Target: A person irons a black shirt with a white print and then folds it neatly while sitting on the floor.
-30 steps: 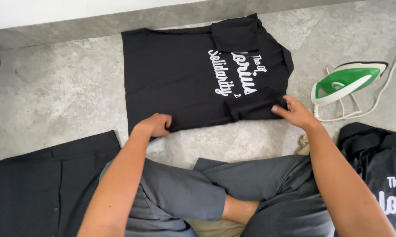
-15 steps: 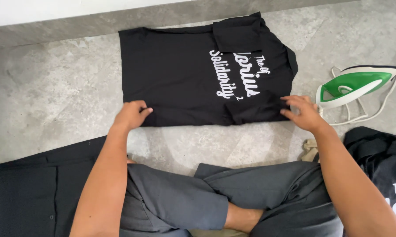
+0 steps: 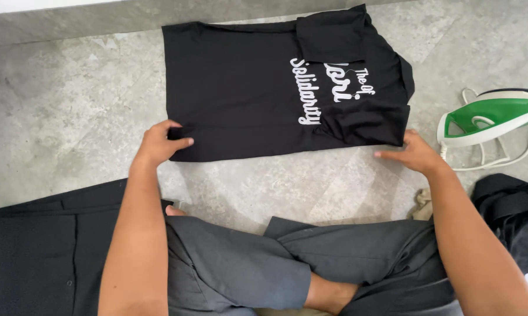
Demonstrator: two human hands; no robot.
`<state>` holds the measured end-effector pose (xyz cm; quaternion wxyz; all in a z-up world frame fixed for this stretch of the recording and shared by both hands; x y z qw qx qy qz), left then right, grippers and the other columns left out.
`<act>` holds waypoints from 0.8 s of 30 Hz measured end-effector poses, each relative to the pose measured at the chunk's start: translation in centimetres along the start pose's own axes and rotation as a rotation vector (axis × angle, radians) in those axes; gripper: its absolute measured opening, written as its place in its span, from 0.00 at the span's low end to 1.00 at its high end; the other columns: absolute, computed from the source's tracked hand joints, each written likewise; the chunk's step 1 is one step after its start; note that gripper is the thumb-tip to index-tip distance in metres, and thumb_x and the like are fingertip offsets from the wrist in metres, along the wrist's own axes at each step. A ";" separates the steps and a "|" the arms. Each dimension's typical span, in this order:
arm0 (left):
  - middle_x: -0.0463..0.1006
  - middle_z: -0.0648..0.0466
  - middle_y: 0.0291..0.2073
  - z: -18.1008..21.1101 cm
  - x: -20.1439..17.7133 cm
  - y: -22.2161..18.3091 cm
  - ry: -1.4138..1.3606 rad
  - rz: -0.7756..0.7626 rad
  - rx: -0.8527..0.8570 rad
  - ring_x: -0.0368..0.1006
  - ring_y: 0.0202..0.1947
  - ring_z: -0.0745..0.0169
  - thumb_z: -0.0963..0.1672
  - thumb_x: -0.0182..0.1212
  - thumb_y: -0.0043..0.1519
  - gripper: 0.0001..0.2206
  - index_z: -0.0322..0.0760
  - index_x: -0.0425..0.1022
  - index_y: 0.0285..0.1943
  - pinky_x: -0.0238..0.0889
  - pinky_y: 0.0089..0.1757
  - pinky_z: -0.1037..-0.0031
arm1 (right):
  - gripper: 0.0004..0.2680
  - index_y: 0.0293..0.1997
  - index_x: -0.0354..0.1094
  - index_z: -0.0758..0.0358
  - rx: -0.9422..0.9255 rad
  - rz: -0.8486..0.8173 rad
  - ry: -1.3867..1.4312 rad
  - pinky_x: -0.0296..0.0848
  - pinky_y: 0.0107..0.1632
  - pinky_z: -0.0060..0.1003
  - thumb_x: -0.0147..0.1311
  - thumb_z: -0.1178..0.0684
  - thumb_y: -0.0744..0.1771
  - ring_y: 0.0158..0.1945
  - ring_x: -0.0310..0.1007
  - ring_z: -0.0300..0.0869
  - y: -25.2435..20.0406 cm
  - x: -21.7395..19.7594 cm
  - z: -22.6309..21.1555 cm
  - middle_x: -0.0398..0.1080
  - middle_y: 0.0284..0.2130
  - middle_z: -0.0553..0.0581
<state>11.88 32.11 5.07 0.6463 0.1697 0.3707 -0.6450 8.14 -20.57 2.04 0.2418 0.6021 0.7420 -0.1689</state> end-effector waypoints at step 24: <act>0.69 0.52 0.42 1.0 -3.2 -5.7 -0.067 -0.281 -0.291 0.63 0.44 0.60 0.38 0.46 0.50 0.17 0.37 0.63 0.51 0.53 0.44 0.75 | 0.18 0.52 0.54 0.65 0.426 -0.080 -0.154 0.56 0.46 0.33 0.46 0.59 0.58 0.44 0.59 0.42 -2.6 -1.0 -6.2 0.63 0.44 0.56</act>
Point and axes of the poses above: each hand's wrist, its own y-axis towards the middle knuckle, its own x-axis out of the palm, z = x × y, the point moved 1 cm from there along y, towards the middle knuckle
